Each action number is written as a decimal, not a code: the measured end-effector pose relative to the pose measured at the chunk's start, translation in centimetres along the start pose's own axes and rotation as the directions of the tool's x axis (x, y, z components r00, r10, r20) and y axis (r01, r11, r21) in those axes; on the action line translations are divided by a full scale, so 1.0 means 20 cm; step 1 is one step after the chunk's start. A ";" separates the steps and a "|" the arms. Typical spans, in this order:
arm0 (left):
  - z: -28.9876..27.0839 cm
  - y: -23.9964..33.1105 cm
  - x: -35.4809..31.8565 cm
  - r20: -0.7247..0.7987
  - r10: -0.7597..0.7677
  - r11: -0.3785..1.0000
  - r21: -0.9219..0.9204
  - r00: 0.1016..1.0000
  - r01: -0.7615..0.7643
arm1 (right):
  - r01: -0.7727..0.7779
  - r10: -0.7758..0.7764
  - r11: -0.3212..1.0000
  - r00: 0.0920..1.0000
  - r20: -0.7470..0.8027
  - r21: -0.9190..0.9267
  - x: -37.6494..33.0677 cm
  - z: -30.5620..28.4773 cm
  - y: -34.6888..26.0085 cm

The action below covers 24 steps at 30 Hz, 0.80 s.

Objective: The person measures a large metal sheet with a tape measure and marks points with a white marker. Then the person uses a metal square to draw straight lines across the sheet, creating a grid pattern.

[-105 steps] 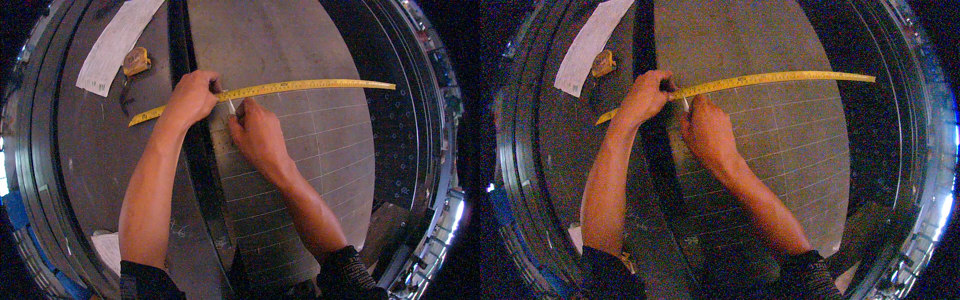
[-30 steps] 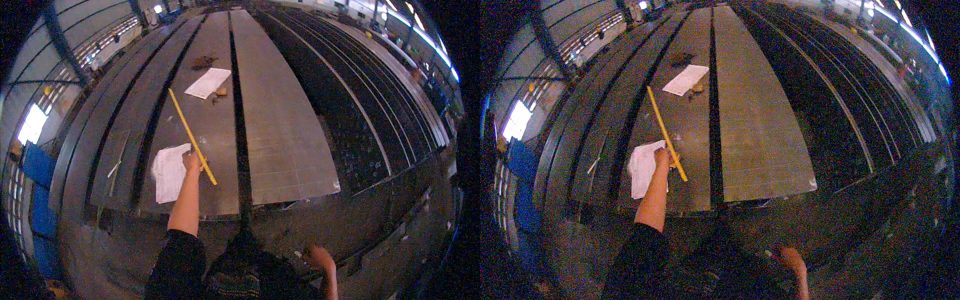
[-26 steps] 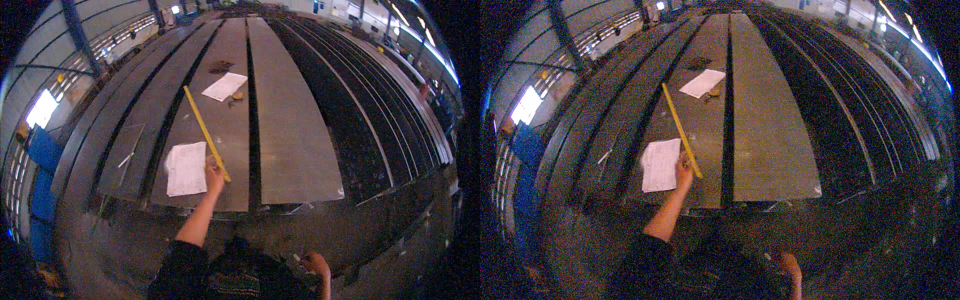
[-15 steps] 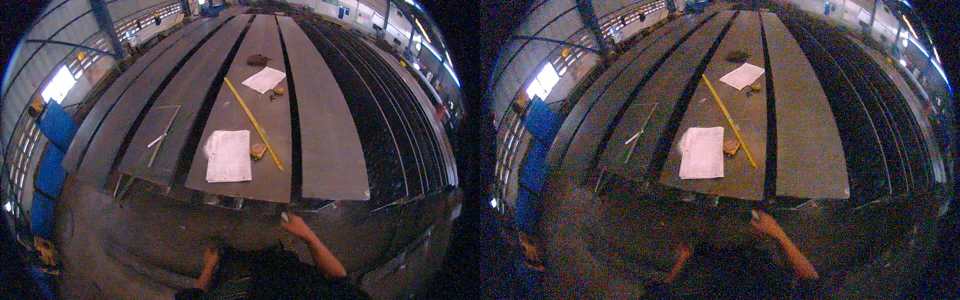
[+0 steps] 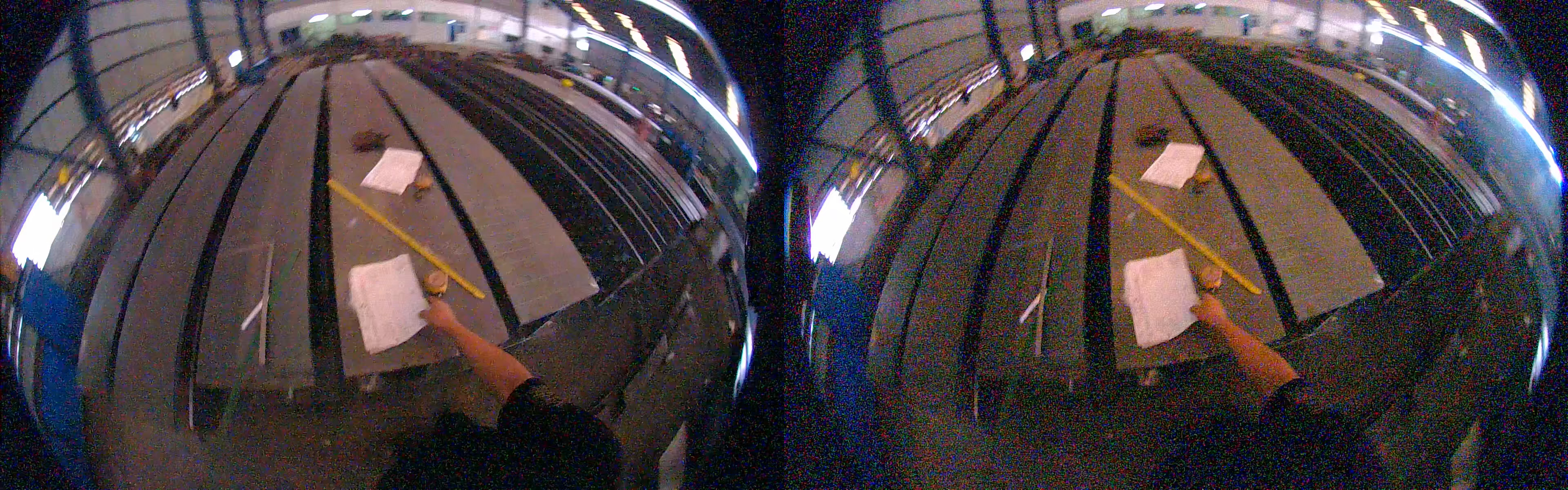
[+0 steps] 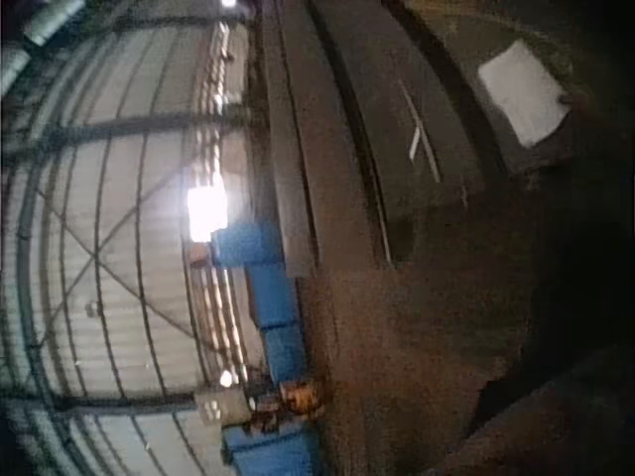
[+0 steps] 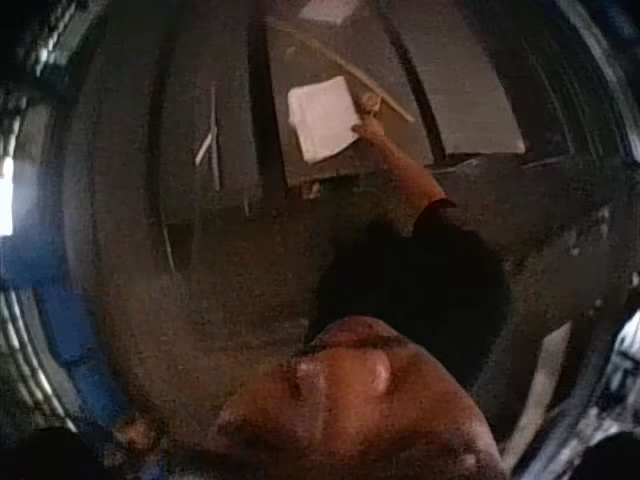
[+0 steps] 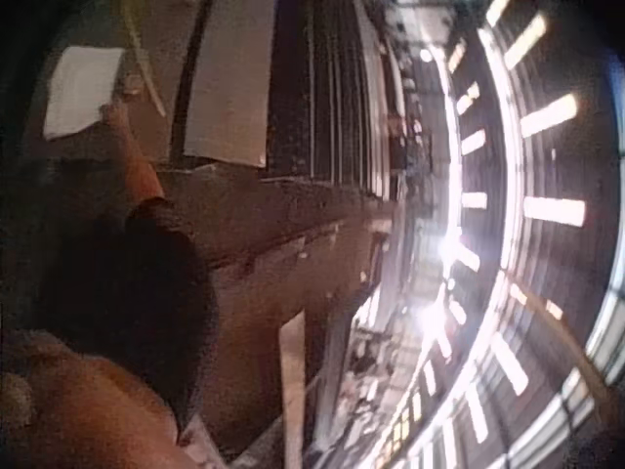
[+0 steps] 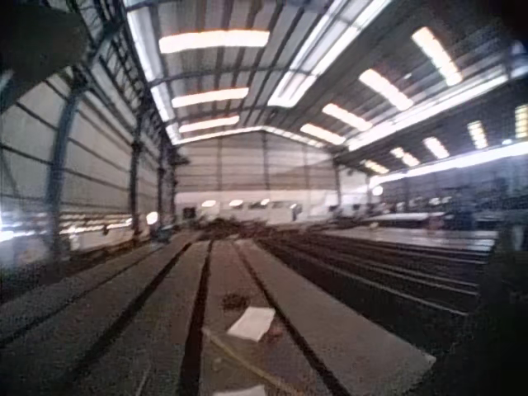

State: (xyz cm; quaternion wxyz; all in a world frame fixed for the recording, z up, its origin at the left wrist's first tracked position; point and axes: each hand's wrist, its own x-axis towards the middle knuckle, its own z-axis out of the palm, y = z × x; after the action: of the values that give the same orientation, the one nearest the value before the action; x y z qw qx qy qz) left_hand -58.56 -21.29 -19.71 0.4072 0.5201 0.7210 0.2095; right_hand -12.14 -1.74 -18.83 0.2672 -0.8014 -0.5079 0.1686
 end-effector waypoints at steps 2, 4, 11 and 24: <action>0.02 0.13 0.14 0.045 0.050 0.999 0.005 0.998 -0.050 | 0.128 -0.133 0.991 0.974 -0.184 -0.042 0.10 -0.08 -0.11; 0.05 0.24 0.24 0.083 0.084 0.996 0.018 0.993 -0.086 | -0.021 -0.001 0.978 0.994 -0.105 -0.208 0.26 -0.24 -0.26; 0.12 0.32 0.32 0.140 0.034 0.998 0.051 0.990 -0.041 | -0.186 0.233 0.966 0.927 -0.295 0.178 0.65 -0.52 -0.19; -0.25 -0.21 -0.35 0.029 -0.427 0.903 0.060 0.904 0.424 | 0.426 -0.426 0.904 0.898 0.107 0.025 0.62 -0.21 -0.51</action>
State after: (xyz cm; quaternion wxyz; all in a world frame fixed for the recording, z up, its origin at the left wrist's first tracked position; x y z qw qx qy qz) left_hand -64.04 -28.71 -17.29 0.4441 0.3650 0.8137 0.0860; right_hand -11.96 11.89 -9.32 0.2699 -0.6603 -0.6845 0.1502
